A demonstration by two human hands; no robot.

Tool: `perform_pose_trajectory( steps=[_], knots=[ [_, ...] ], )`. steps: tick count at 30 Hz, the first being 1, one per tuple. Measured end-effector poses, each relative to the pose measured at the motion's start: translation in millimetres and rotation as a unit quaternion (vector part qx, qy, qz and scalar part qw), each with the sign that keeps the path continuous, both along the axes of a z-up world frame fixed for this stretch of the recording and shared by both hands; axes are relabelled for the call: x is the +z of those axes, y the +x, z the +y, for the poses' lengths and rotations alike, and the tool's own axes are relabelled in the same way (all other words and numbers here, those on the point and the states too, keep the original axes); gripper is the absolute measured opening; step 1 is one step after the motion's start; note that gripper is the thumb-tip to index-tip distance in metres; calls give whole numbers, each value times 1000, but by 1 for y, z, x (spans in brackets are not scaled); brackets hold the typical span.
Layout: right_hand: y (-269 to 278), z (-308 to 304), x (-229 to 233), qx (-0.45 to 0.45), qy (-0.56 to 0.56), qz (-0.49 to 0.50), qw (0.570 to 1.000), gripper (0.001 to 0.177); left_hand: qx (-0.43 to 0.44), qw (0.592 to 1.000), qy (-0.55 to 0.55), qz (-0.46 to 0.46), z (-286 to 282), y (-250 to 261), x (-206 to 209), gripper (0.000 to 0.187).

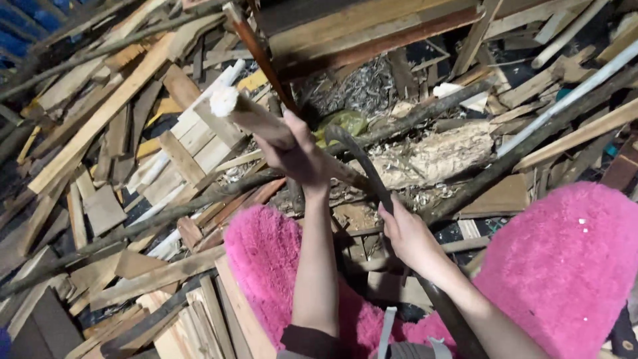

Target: Shaping a wooden branch by scraping it with a hand tool

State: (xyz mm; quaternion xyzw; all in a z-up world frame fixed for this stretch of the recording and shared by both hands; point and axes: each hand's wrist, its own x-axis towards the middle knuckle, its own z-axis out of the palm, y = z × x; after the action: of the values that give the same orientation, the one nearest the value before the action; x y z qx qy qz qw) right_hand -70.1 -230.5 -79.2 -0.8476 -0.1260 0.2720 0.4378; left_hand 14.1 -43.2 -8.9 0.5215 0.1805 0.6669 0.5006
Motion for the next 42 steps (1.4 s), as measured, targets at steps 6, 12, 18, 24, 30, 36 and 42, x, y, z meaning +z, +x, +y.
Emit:
perform_pose_trajectory(
  steps=[6,12,18,24,30,36,42],
  knots=[
    [2,-1,-32,52,-38,-28,998,46,30,999,39,20,-5,4,-10,14],
    [-2,-2,-17,74,-96,-63,991,50,30,995,88,41,-4,-9,-1,18],
    [-13,-17,38,32,1,-41,999,54,-135,985,108,27,-12,0,-4,13],
    [1,2,-31,71,-111,-97,987,49,-116,983,141,-13,-7,-1,3,5],
    [-2,6,-23,50,-67,-60,995,50,9,995,83,58,9,7,-29,18],
    [-20,-1,20,46,-76,-115,989,49,28,991,104,79,3,-3,-22,30],
    [56,11,-220,40,-129,-8,991,52,-74,988,127,45,-11,-24,27,7]
  ],
)
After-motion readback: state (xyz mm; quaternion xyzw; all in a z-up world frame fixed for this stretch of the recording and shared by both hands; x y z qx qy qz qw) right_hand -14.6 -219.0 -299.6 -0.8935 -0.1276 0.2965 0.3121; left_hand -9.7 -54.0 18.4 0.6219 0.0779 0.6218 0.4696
